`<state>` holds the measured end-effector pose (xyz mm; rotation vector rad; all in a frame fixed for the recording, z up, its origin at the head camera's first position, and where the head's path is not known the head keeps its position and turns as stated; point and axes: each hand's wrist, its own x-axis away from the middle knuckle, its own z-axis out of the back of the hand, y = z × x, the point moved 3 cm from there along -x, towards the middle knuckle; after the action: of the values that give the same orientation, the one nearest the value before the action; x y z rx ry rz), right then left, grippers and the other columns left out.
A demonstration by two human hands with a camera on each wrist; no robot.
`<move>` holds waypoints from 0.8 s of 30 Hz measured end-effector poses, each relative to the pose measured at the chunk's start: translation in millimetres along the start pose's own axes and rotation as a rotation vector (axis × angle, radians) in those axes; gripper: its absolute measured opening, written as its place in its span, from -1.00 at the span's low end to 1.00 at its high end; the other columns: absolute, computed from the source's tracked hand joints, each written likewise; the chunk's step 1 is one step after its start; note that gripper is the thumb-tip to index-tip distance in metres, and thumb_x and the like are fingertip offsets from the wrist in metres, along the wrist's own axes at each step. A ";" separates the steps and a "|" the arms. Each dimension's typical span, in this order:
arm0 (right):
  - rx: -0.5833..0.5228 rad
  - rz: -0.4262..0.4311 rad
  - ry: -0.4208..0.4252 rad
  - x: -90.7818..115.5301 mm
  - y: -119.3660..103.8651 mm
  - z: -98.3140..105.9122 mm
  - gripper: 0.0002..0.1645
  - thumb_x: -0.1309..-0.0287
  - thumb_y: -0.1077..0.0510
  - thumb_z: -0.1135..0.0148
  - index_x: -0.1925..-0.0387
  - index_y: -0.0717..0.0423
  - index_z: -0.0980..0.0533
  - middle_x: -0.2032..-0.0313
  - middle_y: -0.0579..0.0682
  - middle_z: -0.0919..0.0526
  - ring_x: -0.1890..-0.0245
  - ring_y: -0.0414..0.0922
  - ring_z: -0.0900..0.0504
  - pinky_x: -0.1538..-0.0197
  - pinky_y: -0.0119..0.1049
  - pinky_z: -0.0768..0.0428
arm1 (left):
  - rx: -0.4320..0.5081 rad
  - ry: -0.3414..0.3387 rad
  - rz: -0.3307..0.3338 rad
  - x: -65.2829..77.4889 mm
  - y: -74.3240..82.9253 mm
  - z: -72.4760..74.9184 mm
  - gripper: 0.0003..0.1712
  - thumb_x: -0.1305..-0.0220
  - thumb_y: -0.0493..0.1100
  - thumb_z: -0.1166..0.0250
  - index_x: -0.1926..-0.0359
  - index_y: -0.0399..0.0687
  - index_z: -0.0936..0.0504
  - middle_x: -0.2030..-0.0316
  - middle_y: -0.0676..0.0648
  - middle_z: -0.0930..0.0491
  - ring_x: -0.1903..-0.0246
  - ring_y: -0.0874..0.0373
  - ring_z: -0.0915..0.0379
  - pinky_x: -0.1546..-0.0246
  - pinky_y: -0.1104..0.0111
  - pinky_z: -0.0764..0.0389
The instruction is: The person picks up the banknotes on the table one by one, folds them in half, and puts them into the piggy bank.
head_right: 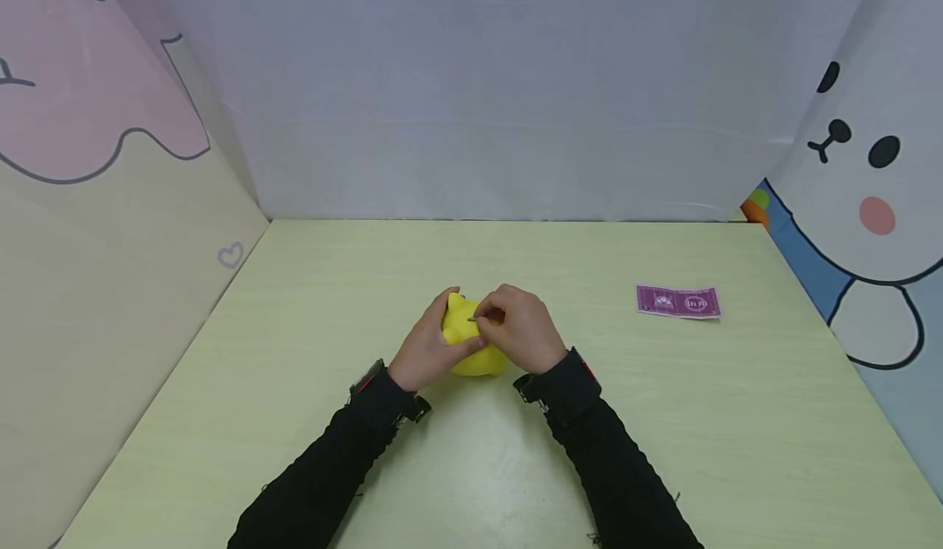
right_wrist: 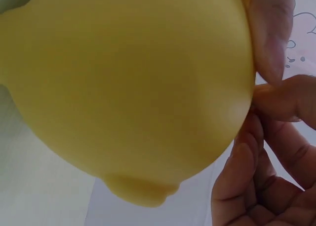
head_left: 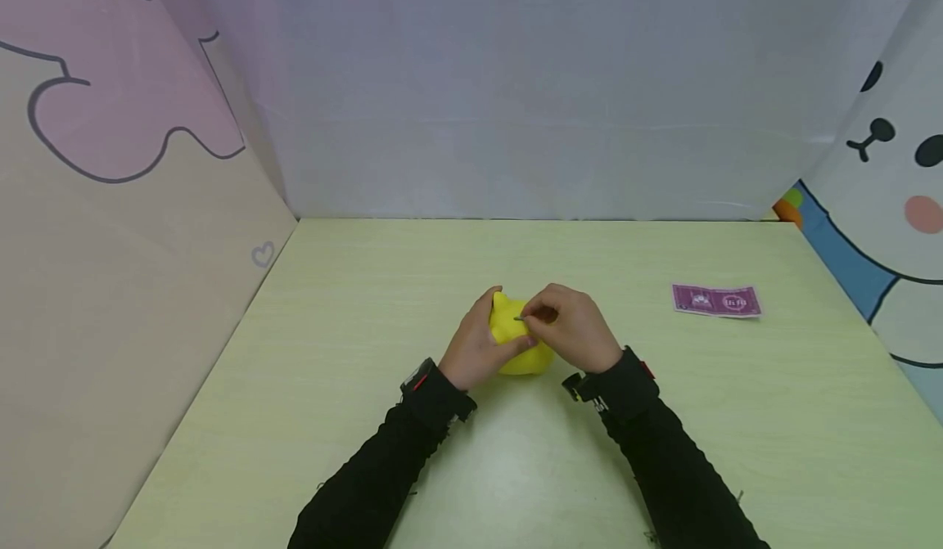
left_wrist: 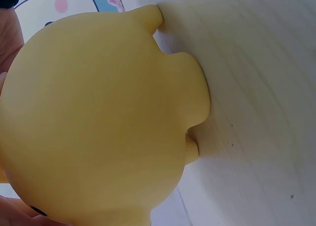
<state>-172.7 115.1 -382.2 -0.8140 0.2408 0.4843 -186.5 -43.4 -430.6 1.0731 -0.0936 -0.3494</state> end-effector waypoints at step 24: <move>0.030 -0.010 -0.017 0.1 -0.3 1.3 -0.93 -0.12 0.26 -0.36 0.35 0.23 -0.66 0.38 0.00 -0.63 0.38 -0.16 -0.56 0.25 -0.31 -0.61 | 0.008 0.002 -0.006 1.5 2.6 0.5 0.06 -0.16 0.06 -0.42 -0.49 -0.18 -0.04 -0.07 -0.14 -0.44 0.15 0.08 -0.40 0.10 0.30 -0.53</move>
<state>-172.4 115.9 -381.2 -0.7808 0.2279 0.4766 -184.6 -43.2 -428.2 1.0819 -0.0901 -0.3541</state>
